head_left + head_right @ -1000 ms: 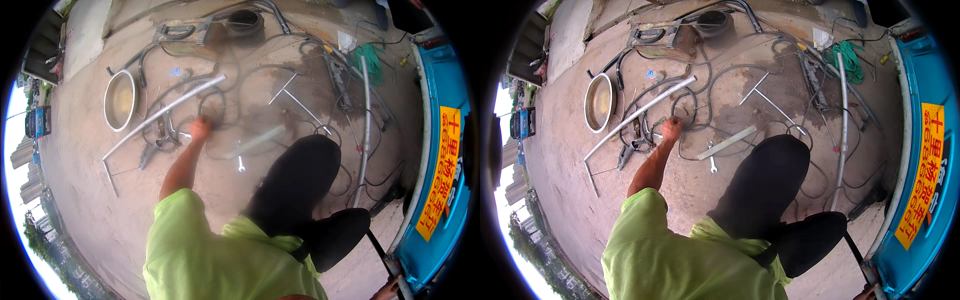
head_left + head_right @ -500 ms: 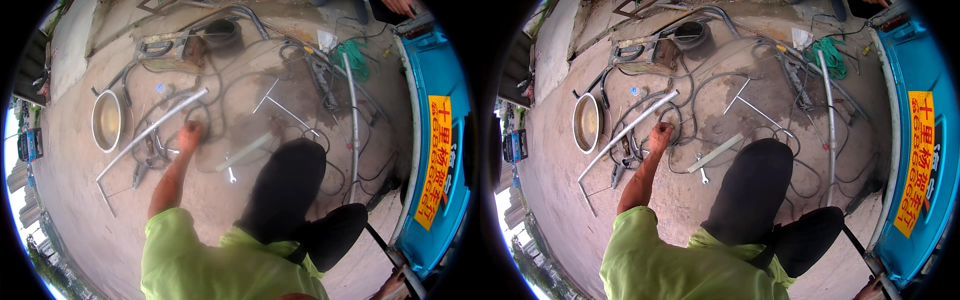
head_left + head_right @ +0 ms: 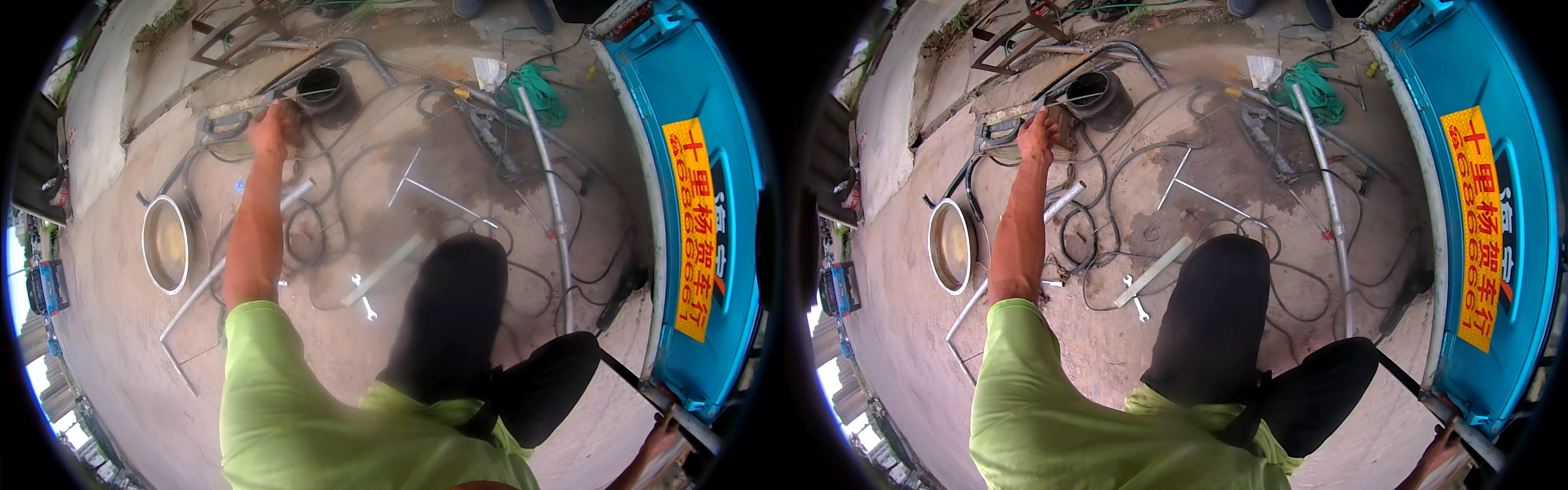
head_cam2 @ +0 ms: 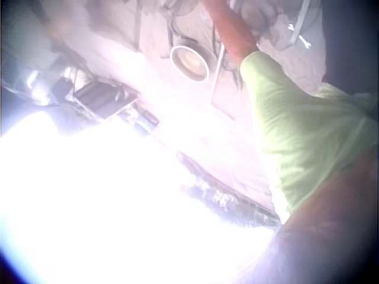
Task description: The person repairs a vehicle frame by applying sealant to a blue metal body panel and then arranging and picking up metal tubes on the ground.
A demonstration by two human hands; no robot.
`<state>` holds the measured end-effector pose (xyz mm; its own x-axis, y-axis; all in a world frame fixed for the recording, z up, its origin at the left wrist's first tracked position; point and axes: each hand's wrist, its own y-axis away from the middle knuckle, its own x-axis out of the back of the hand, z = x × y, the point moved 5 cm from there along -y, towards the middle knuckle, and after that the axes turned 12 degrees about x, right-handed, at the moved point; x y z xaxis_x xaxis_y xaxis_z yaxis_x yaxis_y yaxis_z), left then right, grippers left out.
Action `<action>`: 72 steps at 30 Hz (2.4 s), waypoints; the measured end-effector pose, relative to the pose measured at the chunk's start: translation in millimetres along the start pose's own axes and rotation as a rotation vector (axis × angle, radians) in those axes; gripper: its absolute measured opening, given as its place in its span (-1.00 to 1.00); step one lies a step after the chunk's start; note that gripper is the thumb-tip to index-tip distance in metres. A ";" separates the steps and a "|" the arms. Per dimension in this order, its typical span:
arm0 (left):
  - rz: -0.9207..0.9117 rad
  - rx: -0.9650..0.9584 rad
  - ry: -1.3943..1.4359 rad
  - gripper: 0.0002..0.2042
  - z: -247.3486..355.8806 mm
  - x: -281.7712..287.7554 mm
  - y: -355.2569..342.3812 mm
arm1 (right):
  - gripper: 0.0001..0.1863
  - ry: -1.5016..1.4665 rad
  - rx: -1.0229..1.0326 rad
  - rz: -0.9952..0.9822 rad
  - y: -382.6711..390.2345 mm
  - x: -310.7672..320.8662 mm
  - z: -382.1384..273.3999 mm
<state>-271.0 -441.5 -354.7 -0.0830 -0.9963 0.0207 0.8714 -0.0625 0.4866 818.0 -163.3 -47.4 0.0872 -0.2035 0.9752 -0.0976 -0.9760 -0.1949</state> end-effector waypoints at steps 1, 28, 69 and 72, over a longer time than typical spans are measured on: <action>0.011 0.008 0.005 -0.52 2.0 3.6 -12.6 | -0.21 -0.026 -0.006 0.006 3.3 -0.1 -10.4; 0.110 -0.414 -0.593 0.13 -42.9 -90.3 -41.6 | -0.53 -0.267 -0.044 0.019 12.2 1.8 -16.4; -0.426 -0.456 -0.587 -0.73 -133.6 -168.2 77.4 | -0.53 -0.390 -0.107 0.014 21.9 -21.7 -0.9; -0.616 -0.482 -0.705 -0.76 -136.9 -253.5 126.0 | -0.56 -0.451 -0.081 0.086 27.0 -17.0 2.5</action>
<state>-74.0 -204.8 -418.2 -0.7045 -0.5349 0.4664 0.6704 -0.7172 0.1902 816.4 -186.4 -69.5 0.4964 -0.3143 0.8092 -0.1985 -0.9486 -0.2467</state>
